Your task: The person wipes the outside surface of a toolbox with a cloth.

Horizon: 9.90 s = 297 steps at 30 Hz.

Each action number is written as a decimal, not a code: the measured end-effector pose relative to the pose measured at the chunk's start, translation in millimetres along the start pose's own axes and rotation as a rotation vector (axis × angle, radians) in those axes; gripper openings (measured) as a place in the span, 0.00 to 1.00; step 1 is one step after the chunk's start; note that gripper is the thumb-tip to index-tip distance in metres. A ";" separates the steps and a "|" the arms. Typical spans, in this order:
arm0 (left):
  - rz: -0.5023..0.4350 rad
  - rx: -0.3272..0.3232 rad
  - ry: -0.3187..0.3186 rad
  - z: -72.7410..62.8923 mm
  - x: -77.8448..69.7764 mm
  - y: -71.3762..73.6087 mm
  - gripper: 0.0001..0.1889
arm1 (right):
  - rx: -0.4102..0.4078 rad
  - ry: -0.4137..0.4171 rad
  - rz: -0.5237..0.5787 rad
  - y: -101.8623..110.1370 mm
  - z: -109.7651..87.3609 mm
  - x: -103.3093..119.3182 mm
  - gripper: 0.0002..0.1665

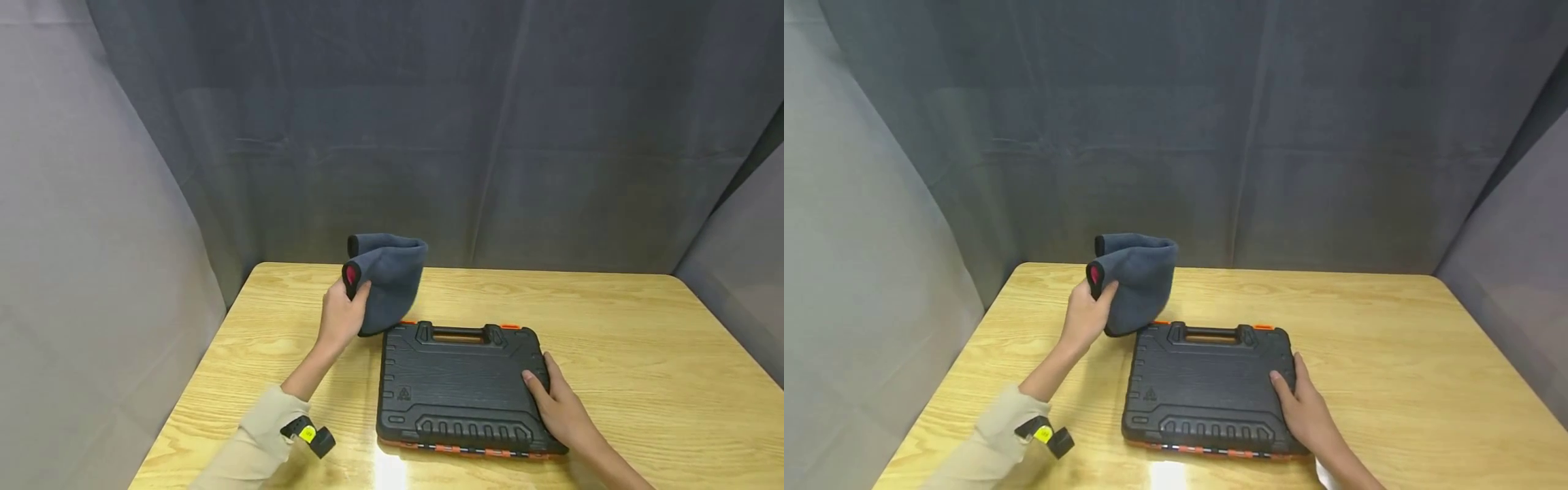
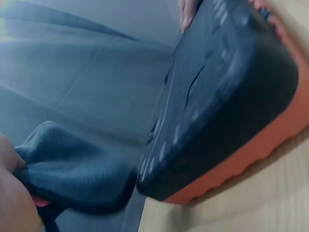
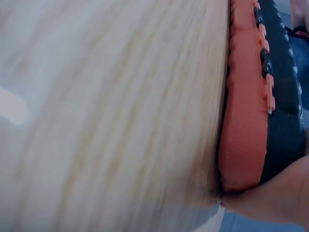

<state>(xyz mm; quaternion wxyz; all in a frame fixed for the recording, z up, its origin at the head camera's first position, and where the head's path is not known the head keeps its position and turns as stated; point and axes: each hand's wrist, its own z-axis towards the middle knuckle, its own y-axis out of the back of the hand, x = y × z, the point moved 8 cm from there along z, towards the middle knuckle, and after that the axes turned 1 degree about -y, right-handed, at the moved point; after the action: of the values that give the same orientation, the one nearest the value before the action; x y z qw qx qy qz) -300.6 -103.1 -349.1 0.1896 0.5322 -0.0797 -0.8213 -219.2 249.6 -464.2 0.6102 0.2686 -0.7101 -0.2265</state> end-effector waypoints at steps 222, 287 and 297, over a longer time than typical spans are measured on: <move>0.089 0.855 -0.151 -66.5 -37.0 -103.6 0.17 | 0.031 0.302 -0.506 98.4 -18.2 -44.3 0.44; 0.941 0.473 -0.687 25.0 -94.8 -104.3 0.10 | 0.179 0.152 -0.458 64.8 -8.1 -36.4 0.34; 1.067 0.220 -0.914 0.0 -115.6 -96.3 0.16 | 0.175 0.163 -0.463 65.0 -7.5 -39.8 0.33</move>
<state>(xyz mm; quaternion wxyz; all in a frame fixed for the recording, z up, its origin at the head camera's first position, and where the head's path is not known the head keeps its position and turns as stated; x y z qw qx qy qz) -280.6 30.9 -283.5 0.4586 0.0387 -0.4834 -0.7446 -214.2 324.8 -450.5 0.5716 0.4930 -0.5952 -0.2755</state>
